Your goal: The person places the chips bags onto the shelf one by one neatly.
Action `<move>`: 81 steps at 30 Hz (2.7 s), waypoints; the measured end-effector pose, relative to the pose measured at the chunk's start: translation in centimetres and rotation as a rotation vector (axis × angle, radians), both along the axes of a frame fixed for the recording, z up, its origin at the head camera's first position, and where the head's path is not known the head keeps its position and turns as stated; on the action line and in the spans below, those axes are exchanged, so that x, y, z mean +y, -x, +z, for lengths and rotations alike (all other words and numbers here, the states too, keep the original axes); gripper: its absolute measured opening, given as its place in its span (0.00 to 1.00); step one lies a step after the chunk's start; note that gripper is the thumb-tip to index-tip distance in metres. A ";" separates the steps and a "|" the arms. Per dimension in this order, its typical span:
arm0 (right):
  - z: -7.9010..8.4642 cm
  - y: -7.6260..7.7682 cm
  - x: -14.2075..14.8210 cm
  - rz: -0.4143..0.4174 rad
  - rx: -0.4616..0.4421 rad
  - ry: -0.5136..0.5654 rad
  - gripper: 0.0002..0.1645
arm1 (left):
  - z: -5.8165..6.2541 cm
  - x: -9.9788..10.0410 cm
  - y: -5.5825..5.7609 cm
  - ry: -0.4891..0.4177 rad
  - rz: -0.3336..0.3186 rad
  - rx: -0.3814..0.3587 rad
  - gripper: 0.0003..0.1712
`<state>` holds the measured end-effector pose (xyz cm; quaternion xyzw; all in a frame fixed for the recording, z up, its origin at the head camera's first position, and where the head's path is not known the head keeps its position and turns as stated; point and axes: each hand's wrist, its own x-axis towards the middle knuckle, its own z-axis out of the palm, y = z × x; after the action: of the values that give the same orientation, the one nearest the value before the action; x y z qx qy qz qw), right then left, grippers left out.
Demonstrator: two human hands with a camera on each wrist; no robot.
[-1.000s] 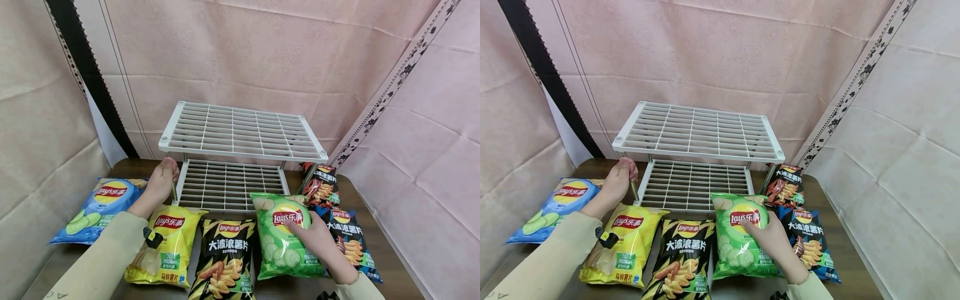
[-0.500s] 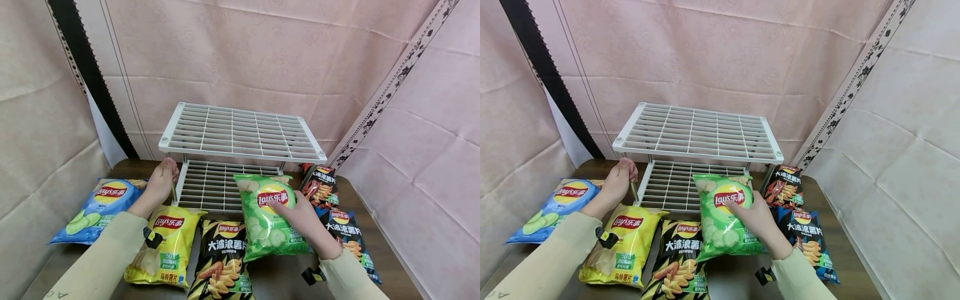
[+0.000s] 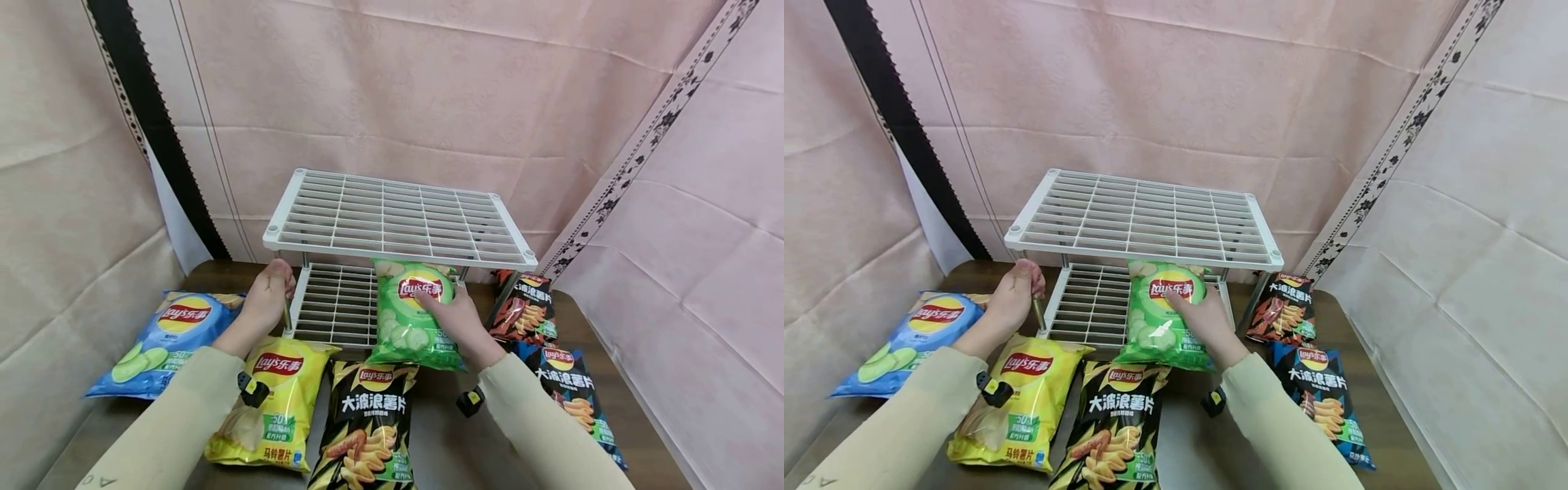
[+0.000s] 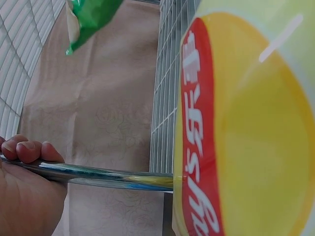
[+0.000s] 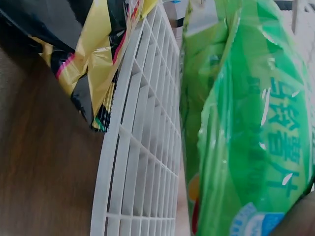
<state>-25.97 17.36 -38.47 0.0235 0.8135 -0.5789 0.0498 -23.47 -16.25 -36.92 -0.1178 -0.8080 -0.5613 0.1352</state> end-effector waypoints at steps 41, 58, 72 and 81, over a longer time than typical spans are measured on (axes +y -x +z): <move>-5.3 3.6 -2.9 0.070 -0.086 -0.113 0.63 | 0.0 0.0 -0.5 0.025 0.040 -0.041 0.31; -5.1 4.2 -8.8 0.234 0.002 -0.198 0.60 | 0.2 -0.1 -0.2 0.005 0.016 -0.048 0.30; -4.4 4.6 -12.2 0.268 -0.042 -0.229 0.60 | 0.0 0.0 0.2 -0.029 -0.016 -0.013 0.28; -4.4 4.4 -12.4 0.260 -0.067 -0.176 0.61 | -2.1 -0.8 1.8 -0.039 -0.008 0.000 0.28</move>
<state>-30.39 5.01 -42.90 -0.0584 0.8551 -0.4931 0.1490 -25.27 -17.06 -38.97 -0.1184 -0.7965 -0.5773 0.1353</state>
